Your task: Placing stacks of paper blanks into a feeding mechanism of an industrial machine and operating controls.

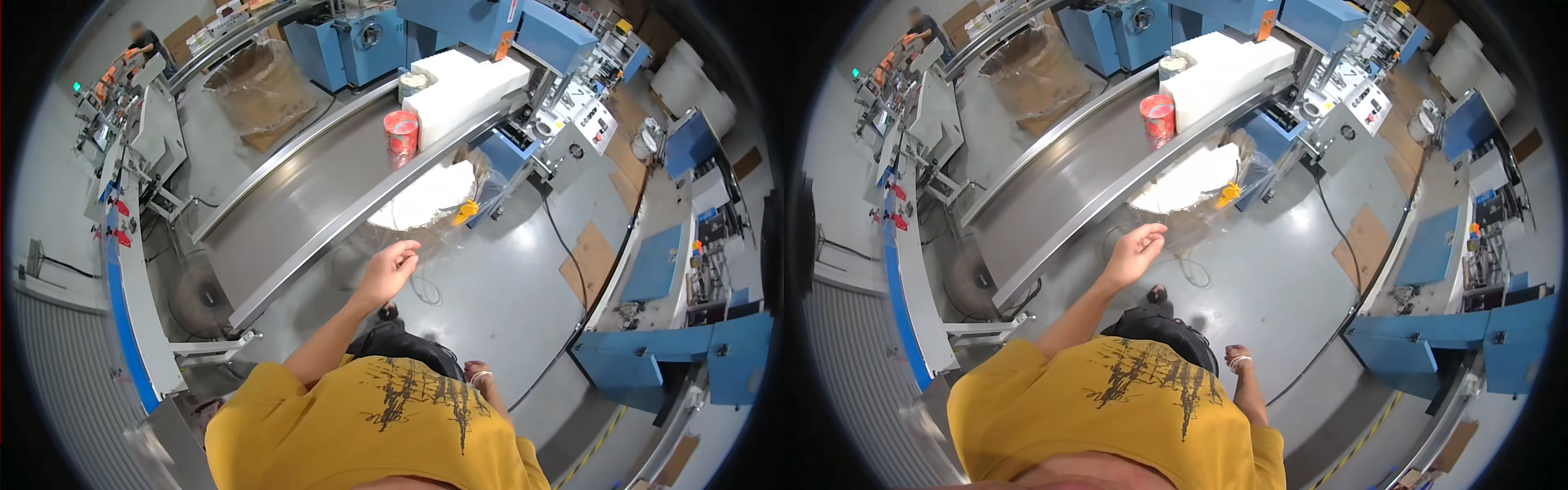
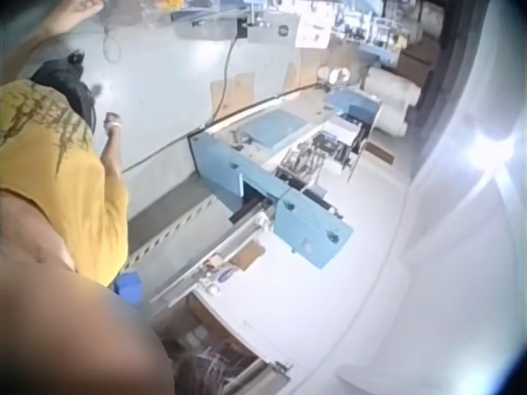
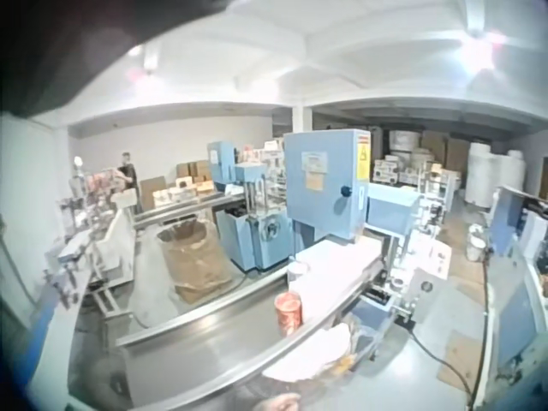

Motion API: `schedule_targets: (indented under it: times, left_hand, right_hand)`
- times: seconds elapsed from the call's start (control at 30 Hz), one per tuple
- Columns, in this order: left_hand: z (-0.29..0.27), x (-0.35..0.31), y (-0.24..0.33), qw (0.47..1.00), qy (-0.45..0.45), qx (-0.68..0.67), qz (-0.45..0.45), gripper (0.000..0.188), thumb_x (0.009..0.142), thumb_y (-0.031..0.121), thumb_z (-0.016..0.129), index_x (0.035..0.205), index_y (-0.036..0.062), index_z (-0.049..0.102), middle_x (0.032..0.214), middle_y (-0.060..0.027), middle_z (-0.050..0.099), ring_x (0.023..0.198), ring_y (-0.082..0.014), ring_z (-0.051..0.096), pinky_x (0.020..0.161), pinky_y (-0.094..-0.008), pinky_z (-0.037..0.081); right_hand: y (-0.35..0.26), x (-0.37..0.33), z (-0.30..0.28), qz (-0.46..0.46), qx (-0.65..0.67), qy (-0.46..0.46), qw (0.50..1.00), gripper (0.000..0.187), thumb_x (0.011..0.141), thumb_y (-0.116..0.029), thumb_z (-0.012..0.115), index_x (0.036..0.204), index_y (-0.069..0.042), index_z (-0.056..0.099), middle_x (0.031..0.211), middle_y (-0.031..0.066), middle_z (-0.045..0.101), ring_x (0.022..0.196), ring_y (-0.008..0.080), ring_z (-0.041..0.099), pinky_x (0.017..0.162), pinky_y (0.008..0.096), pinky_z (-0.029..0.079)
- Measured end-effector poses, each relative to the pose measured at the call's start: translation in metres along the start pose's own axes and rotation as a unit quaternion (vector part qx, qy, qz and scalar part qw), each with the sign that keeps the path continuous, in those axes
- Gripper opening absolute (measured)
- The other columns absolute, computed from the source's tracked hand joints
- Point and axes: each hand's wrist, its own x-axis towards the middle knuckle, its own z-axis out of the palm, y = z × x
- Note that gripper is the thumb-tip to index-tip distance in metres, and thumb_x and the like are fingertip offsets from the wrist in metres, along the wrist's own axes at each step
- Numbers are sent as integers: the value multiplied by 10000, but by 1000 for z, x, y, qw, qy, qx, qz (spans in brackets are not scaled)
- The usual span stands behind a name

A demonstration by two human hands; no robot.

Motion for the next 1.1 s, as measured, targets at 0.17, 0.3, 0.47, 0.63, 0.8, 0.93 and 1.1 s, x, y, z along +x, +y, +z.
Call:
schedule_targets:
  times: [0.17, 0.3, 0.47, 0.63, 0.8, 0.93, 1.1]
  left_hand:
    - [-13, 54, -8, 999, 37, 14, -12, 234, 878, 39, 584, 1109, 2, 593, 914, -69, 643, 786, -91, 592, 686, -220, 481]
    - [-61, 96, -33, 915, 240, 239, 218, 248, 797, -3, 606, 1044, 7, 609, 954, -147, 618, 843, -291, 604, 757, -366, 491]
    - [-78, 149, -90, 876, 303, 331, 177, 335, 805, 182, 644, 1101, 33, 594, 1123, -196, 550, 1030, -375, 522, 893, -446, 417]
    - [-80, 138, -75, 874, 259, 386, 138, 494, 810, 191, 618, 1259, 47, 474, 1287, -208, 408, 1162, -378, 418, 946, -477, 355]
    - [-81, 144, -70, 873, 268, 393, 109, 507, 799, 163, 601, 1271, 50, 457, 1303, -205, 390, 1184, -382, 395, 959, -479, 337]
    - [-77, 147, -68, 876, 275, 387, 85, 526, 787, 154, 596, 1282, 56, 448, 1310, -208, 383, 1198, -382, 386, 972, -484, 327]
    - [-73, 148, -75, 878, 275, 387, 57, 549, 781, 178, 598, 1292, 55, 439, 1311, -231, 376, 1199, -401, 381, 984, -496, 322]
  right_hand:
    - [-94, -18, 12, -57, -50, -12, 997, 221, 834, -212, 635, 976, -43, 633, 712, 57, 606, 565, 152, 554, 479, 301, 452]
    - [-197, 2, 31, -97, -10, -2, 995, 237, 836, -215, 622, 998, -45, 652, 827, 71, 653, 729, 198, 624, 639, 330, 521]
    - [-297, 12, 20, -268, 123, 23, 955, 120, 869, -212, 629, 872, -95, 603, 693, 7, 576, 581, 100, 555, 492, 242, 454]
    - [-409, -49, 41, -422, 113, -18, 899, 151, 922, -209, 585, 877, -65, 598, 678, -15, 563, 592, 64, 518, 514, 206, 424]
    - [-480, -90, 95, -505, 22, -111, 856, 164, 921, -166, 584, 863, -21, 634, 691, -4, 585, 603, 66, 511, 559, 205, 424]
    - [-512, -105, 129, -565, -105, -156, 803, 140, 881, -135, 630, 875, 0, 665, 691, 6, 596, 608, 71, 516, 576, 222, 433]
    - [-539, -132, 145, -634, -223, -187, 717, 133, 847, -160, 663, 890, -35, 673, 715, 70, 631, 615, 150, 595, 583, 276, 473]
